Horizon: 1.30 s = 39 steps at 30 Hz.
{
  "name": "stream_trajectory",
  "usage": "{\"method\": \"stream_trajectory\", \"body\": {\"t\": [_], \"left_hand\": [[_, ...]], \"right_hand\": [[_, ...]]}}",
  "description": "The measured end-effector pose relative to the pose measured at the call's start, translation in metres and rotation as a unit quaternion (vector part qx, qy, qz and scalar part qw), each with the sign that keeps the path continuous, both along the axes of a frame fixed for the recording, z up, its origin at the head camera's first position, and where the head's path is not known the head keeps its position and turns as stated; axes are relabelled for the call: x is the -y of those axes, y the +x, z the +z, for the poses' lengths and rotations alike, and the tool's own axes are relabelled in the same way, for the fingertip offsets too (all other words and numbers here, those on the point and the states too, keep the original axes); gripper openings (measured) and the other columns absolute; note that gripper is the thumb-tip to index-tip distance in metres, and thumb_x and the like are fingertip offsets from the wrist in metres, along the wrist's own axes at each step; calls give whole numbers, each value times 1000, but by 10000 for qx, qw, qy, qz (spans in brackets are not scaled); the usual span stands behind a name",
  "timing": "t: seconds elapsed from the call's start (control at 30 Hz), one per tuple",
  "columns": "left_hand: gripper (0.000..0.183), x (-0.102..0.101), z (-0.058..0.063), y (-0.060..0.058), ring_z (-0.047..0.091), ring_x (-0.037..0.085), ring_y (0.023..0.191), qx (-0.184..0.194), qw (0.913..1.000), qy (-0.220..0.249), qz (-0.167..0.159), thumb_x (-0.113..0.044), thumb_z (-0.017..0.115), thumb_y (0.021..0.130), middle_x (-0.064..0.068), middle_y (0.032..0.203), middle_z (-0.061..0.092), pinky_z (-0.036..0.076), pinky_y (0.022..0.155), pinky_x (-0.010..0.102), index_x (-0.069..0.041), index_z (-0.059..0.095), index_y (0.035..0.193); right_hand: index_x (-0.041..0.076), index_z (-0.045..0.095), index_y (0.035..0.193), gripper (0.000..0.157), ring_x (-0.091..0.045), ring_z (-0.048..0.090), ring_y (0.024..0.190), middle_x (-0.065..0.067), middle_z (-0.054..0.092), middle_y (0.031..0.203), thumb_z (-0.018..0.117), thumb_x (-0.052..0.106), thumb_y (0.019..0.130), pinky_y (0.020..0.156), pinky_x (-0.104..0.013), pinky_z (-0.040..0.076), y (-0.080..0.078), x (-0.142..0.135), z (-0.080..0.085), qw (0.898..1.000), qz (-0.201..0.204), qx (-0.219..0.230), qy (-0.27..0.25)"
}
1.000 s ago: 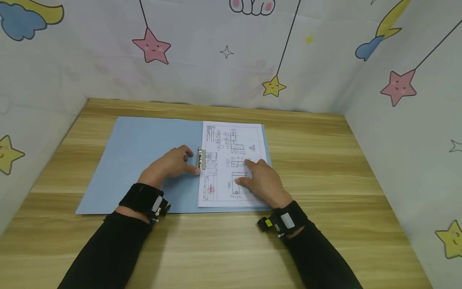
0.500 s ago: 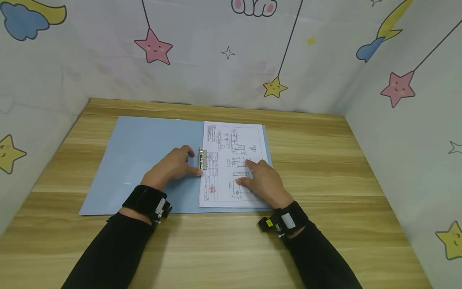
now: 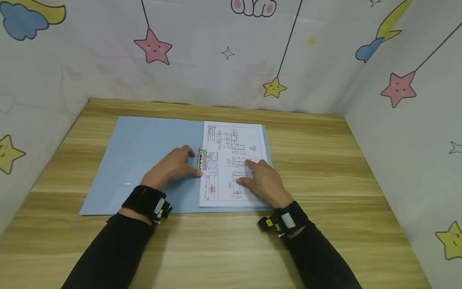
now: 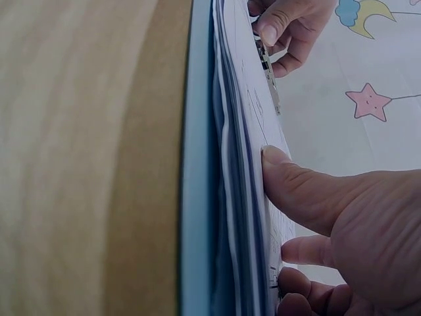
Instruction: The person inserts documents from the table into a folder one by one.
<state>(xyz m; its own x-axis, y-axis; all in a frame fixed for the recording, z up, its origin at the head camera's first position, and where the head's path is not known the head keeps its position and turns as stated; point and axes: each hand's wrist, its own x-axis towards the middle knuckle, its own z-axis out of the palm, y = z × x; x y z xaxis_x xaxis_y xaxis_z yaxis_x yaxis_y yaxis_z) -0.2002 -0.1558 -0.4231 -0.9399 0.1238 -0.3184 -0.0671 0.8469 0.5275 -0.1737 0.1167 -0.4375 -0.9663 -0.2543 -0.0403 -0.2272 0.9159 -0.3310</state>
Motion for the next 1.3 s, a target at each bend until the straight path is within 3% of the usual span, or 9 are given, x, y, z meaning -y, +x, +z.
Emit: {"method": "stream_trajectory", "body": {"t": [0.33, 0.7, 0.9, 1.07, 1.3], "left_hand": [[76, -1, 3, 1, 46, 27, 87, 62, 9999, 15, -105, -55, 70, 62, 14, 103, 50, 42, 71, 40, -12, 43, 119], [77, -5, 7, 4, 46, 28, 89, 70, 9998, -100, -136, -52, 68, 65, 15, 108, 49, 43, 75, 44, -9, 41, 122], [87, 1, 5, 14, 42, 39, 104, -376, 9965, -731, -160, -51, 73, 61, 24, 123, 45, 40, 85, 60, -7, 41, 128], [91, 28, 13, 29, 33, 52, 109, -661, 9890, -1322, 54, -48, 73, 62, 31, 128, 37, 30, 83, 71, -3, 37, 132], [108, 89, 24, 50, 19, 64, 111, -234, 9921, -1189, 311, -59, 66, 62, 42, 132, 21, 21, 80, 81, 5, 22, 136]], "right_hand": [[10, 46, 131, 77, -17, 49, 62, -13, 59, 96, 62, 56, 70, 48, -29, 40, 1, -1, 2, 10000, -17, -27, 33], [13, 46, 130, 76, -17, 48, 63, -12, 59, 95, 61, 57, 70, 48, -29, 40, 1, -3, 1, 9999, -58, -37, 77], [14, 46, 130, 75, -17, 48, 64, -12, 58, 94, 61, 57, 70, 49, -30, 40, 0, -10, 0, 9999, -120, 23, 47], [13, 46, 131, 75, -18, 48, 67, -14, 59, 97, 59, 57, 71, 52, -29, 40, 1, -23, 2, 9997, -171, 58, 147], [11, 47, 130, 75, -18, 47, 74, -13, 59, 97, 58, 58, 73, 61, -31, 43, 6, -51, 1, 9990, -301, -19, 315]]}}
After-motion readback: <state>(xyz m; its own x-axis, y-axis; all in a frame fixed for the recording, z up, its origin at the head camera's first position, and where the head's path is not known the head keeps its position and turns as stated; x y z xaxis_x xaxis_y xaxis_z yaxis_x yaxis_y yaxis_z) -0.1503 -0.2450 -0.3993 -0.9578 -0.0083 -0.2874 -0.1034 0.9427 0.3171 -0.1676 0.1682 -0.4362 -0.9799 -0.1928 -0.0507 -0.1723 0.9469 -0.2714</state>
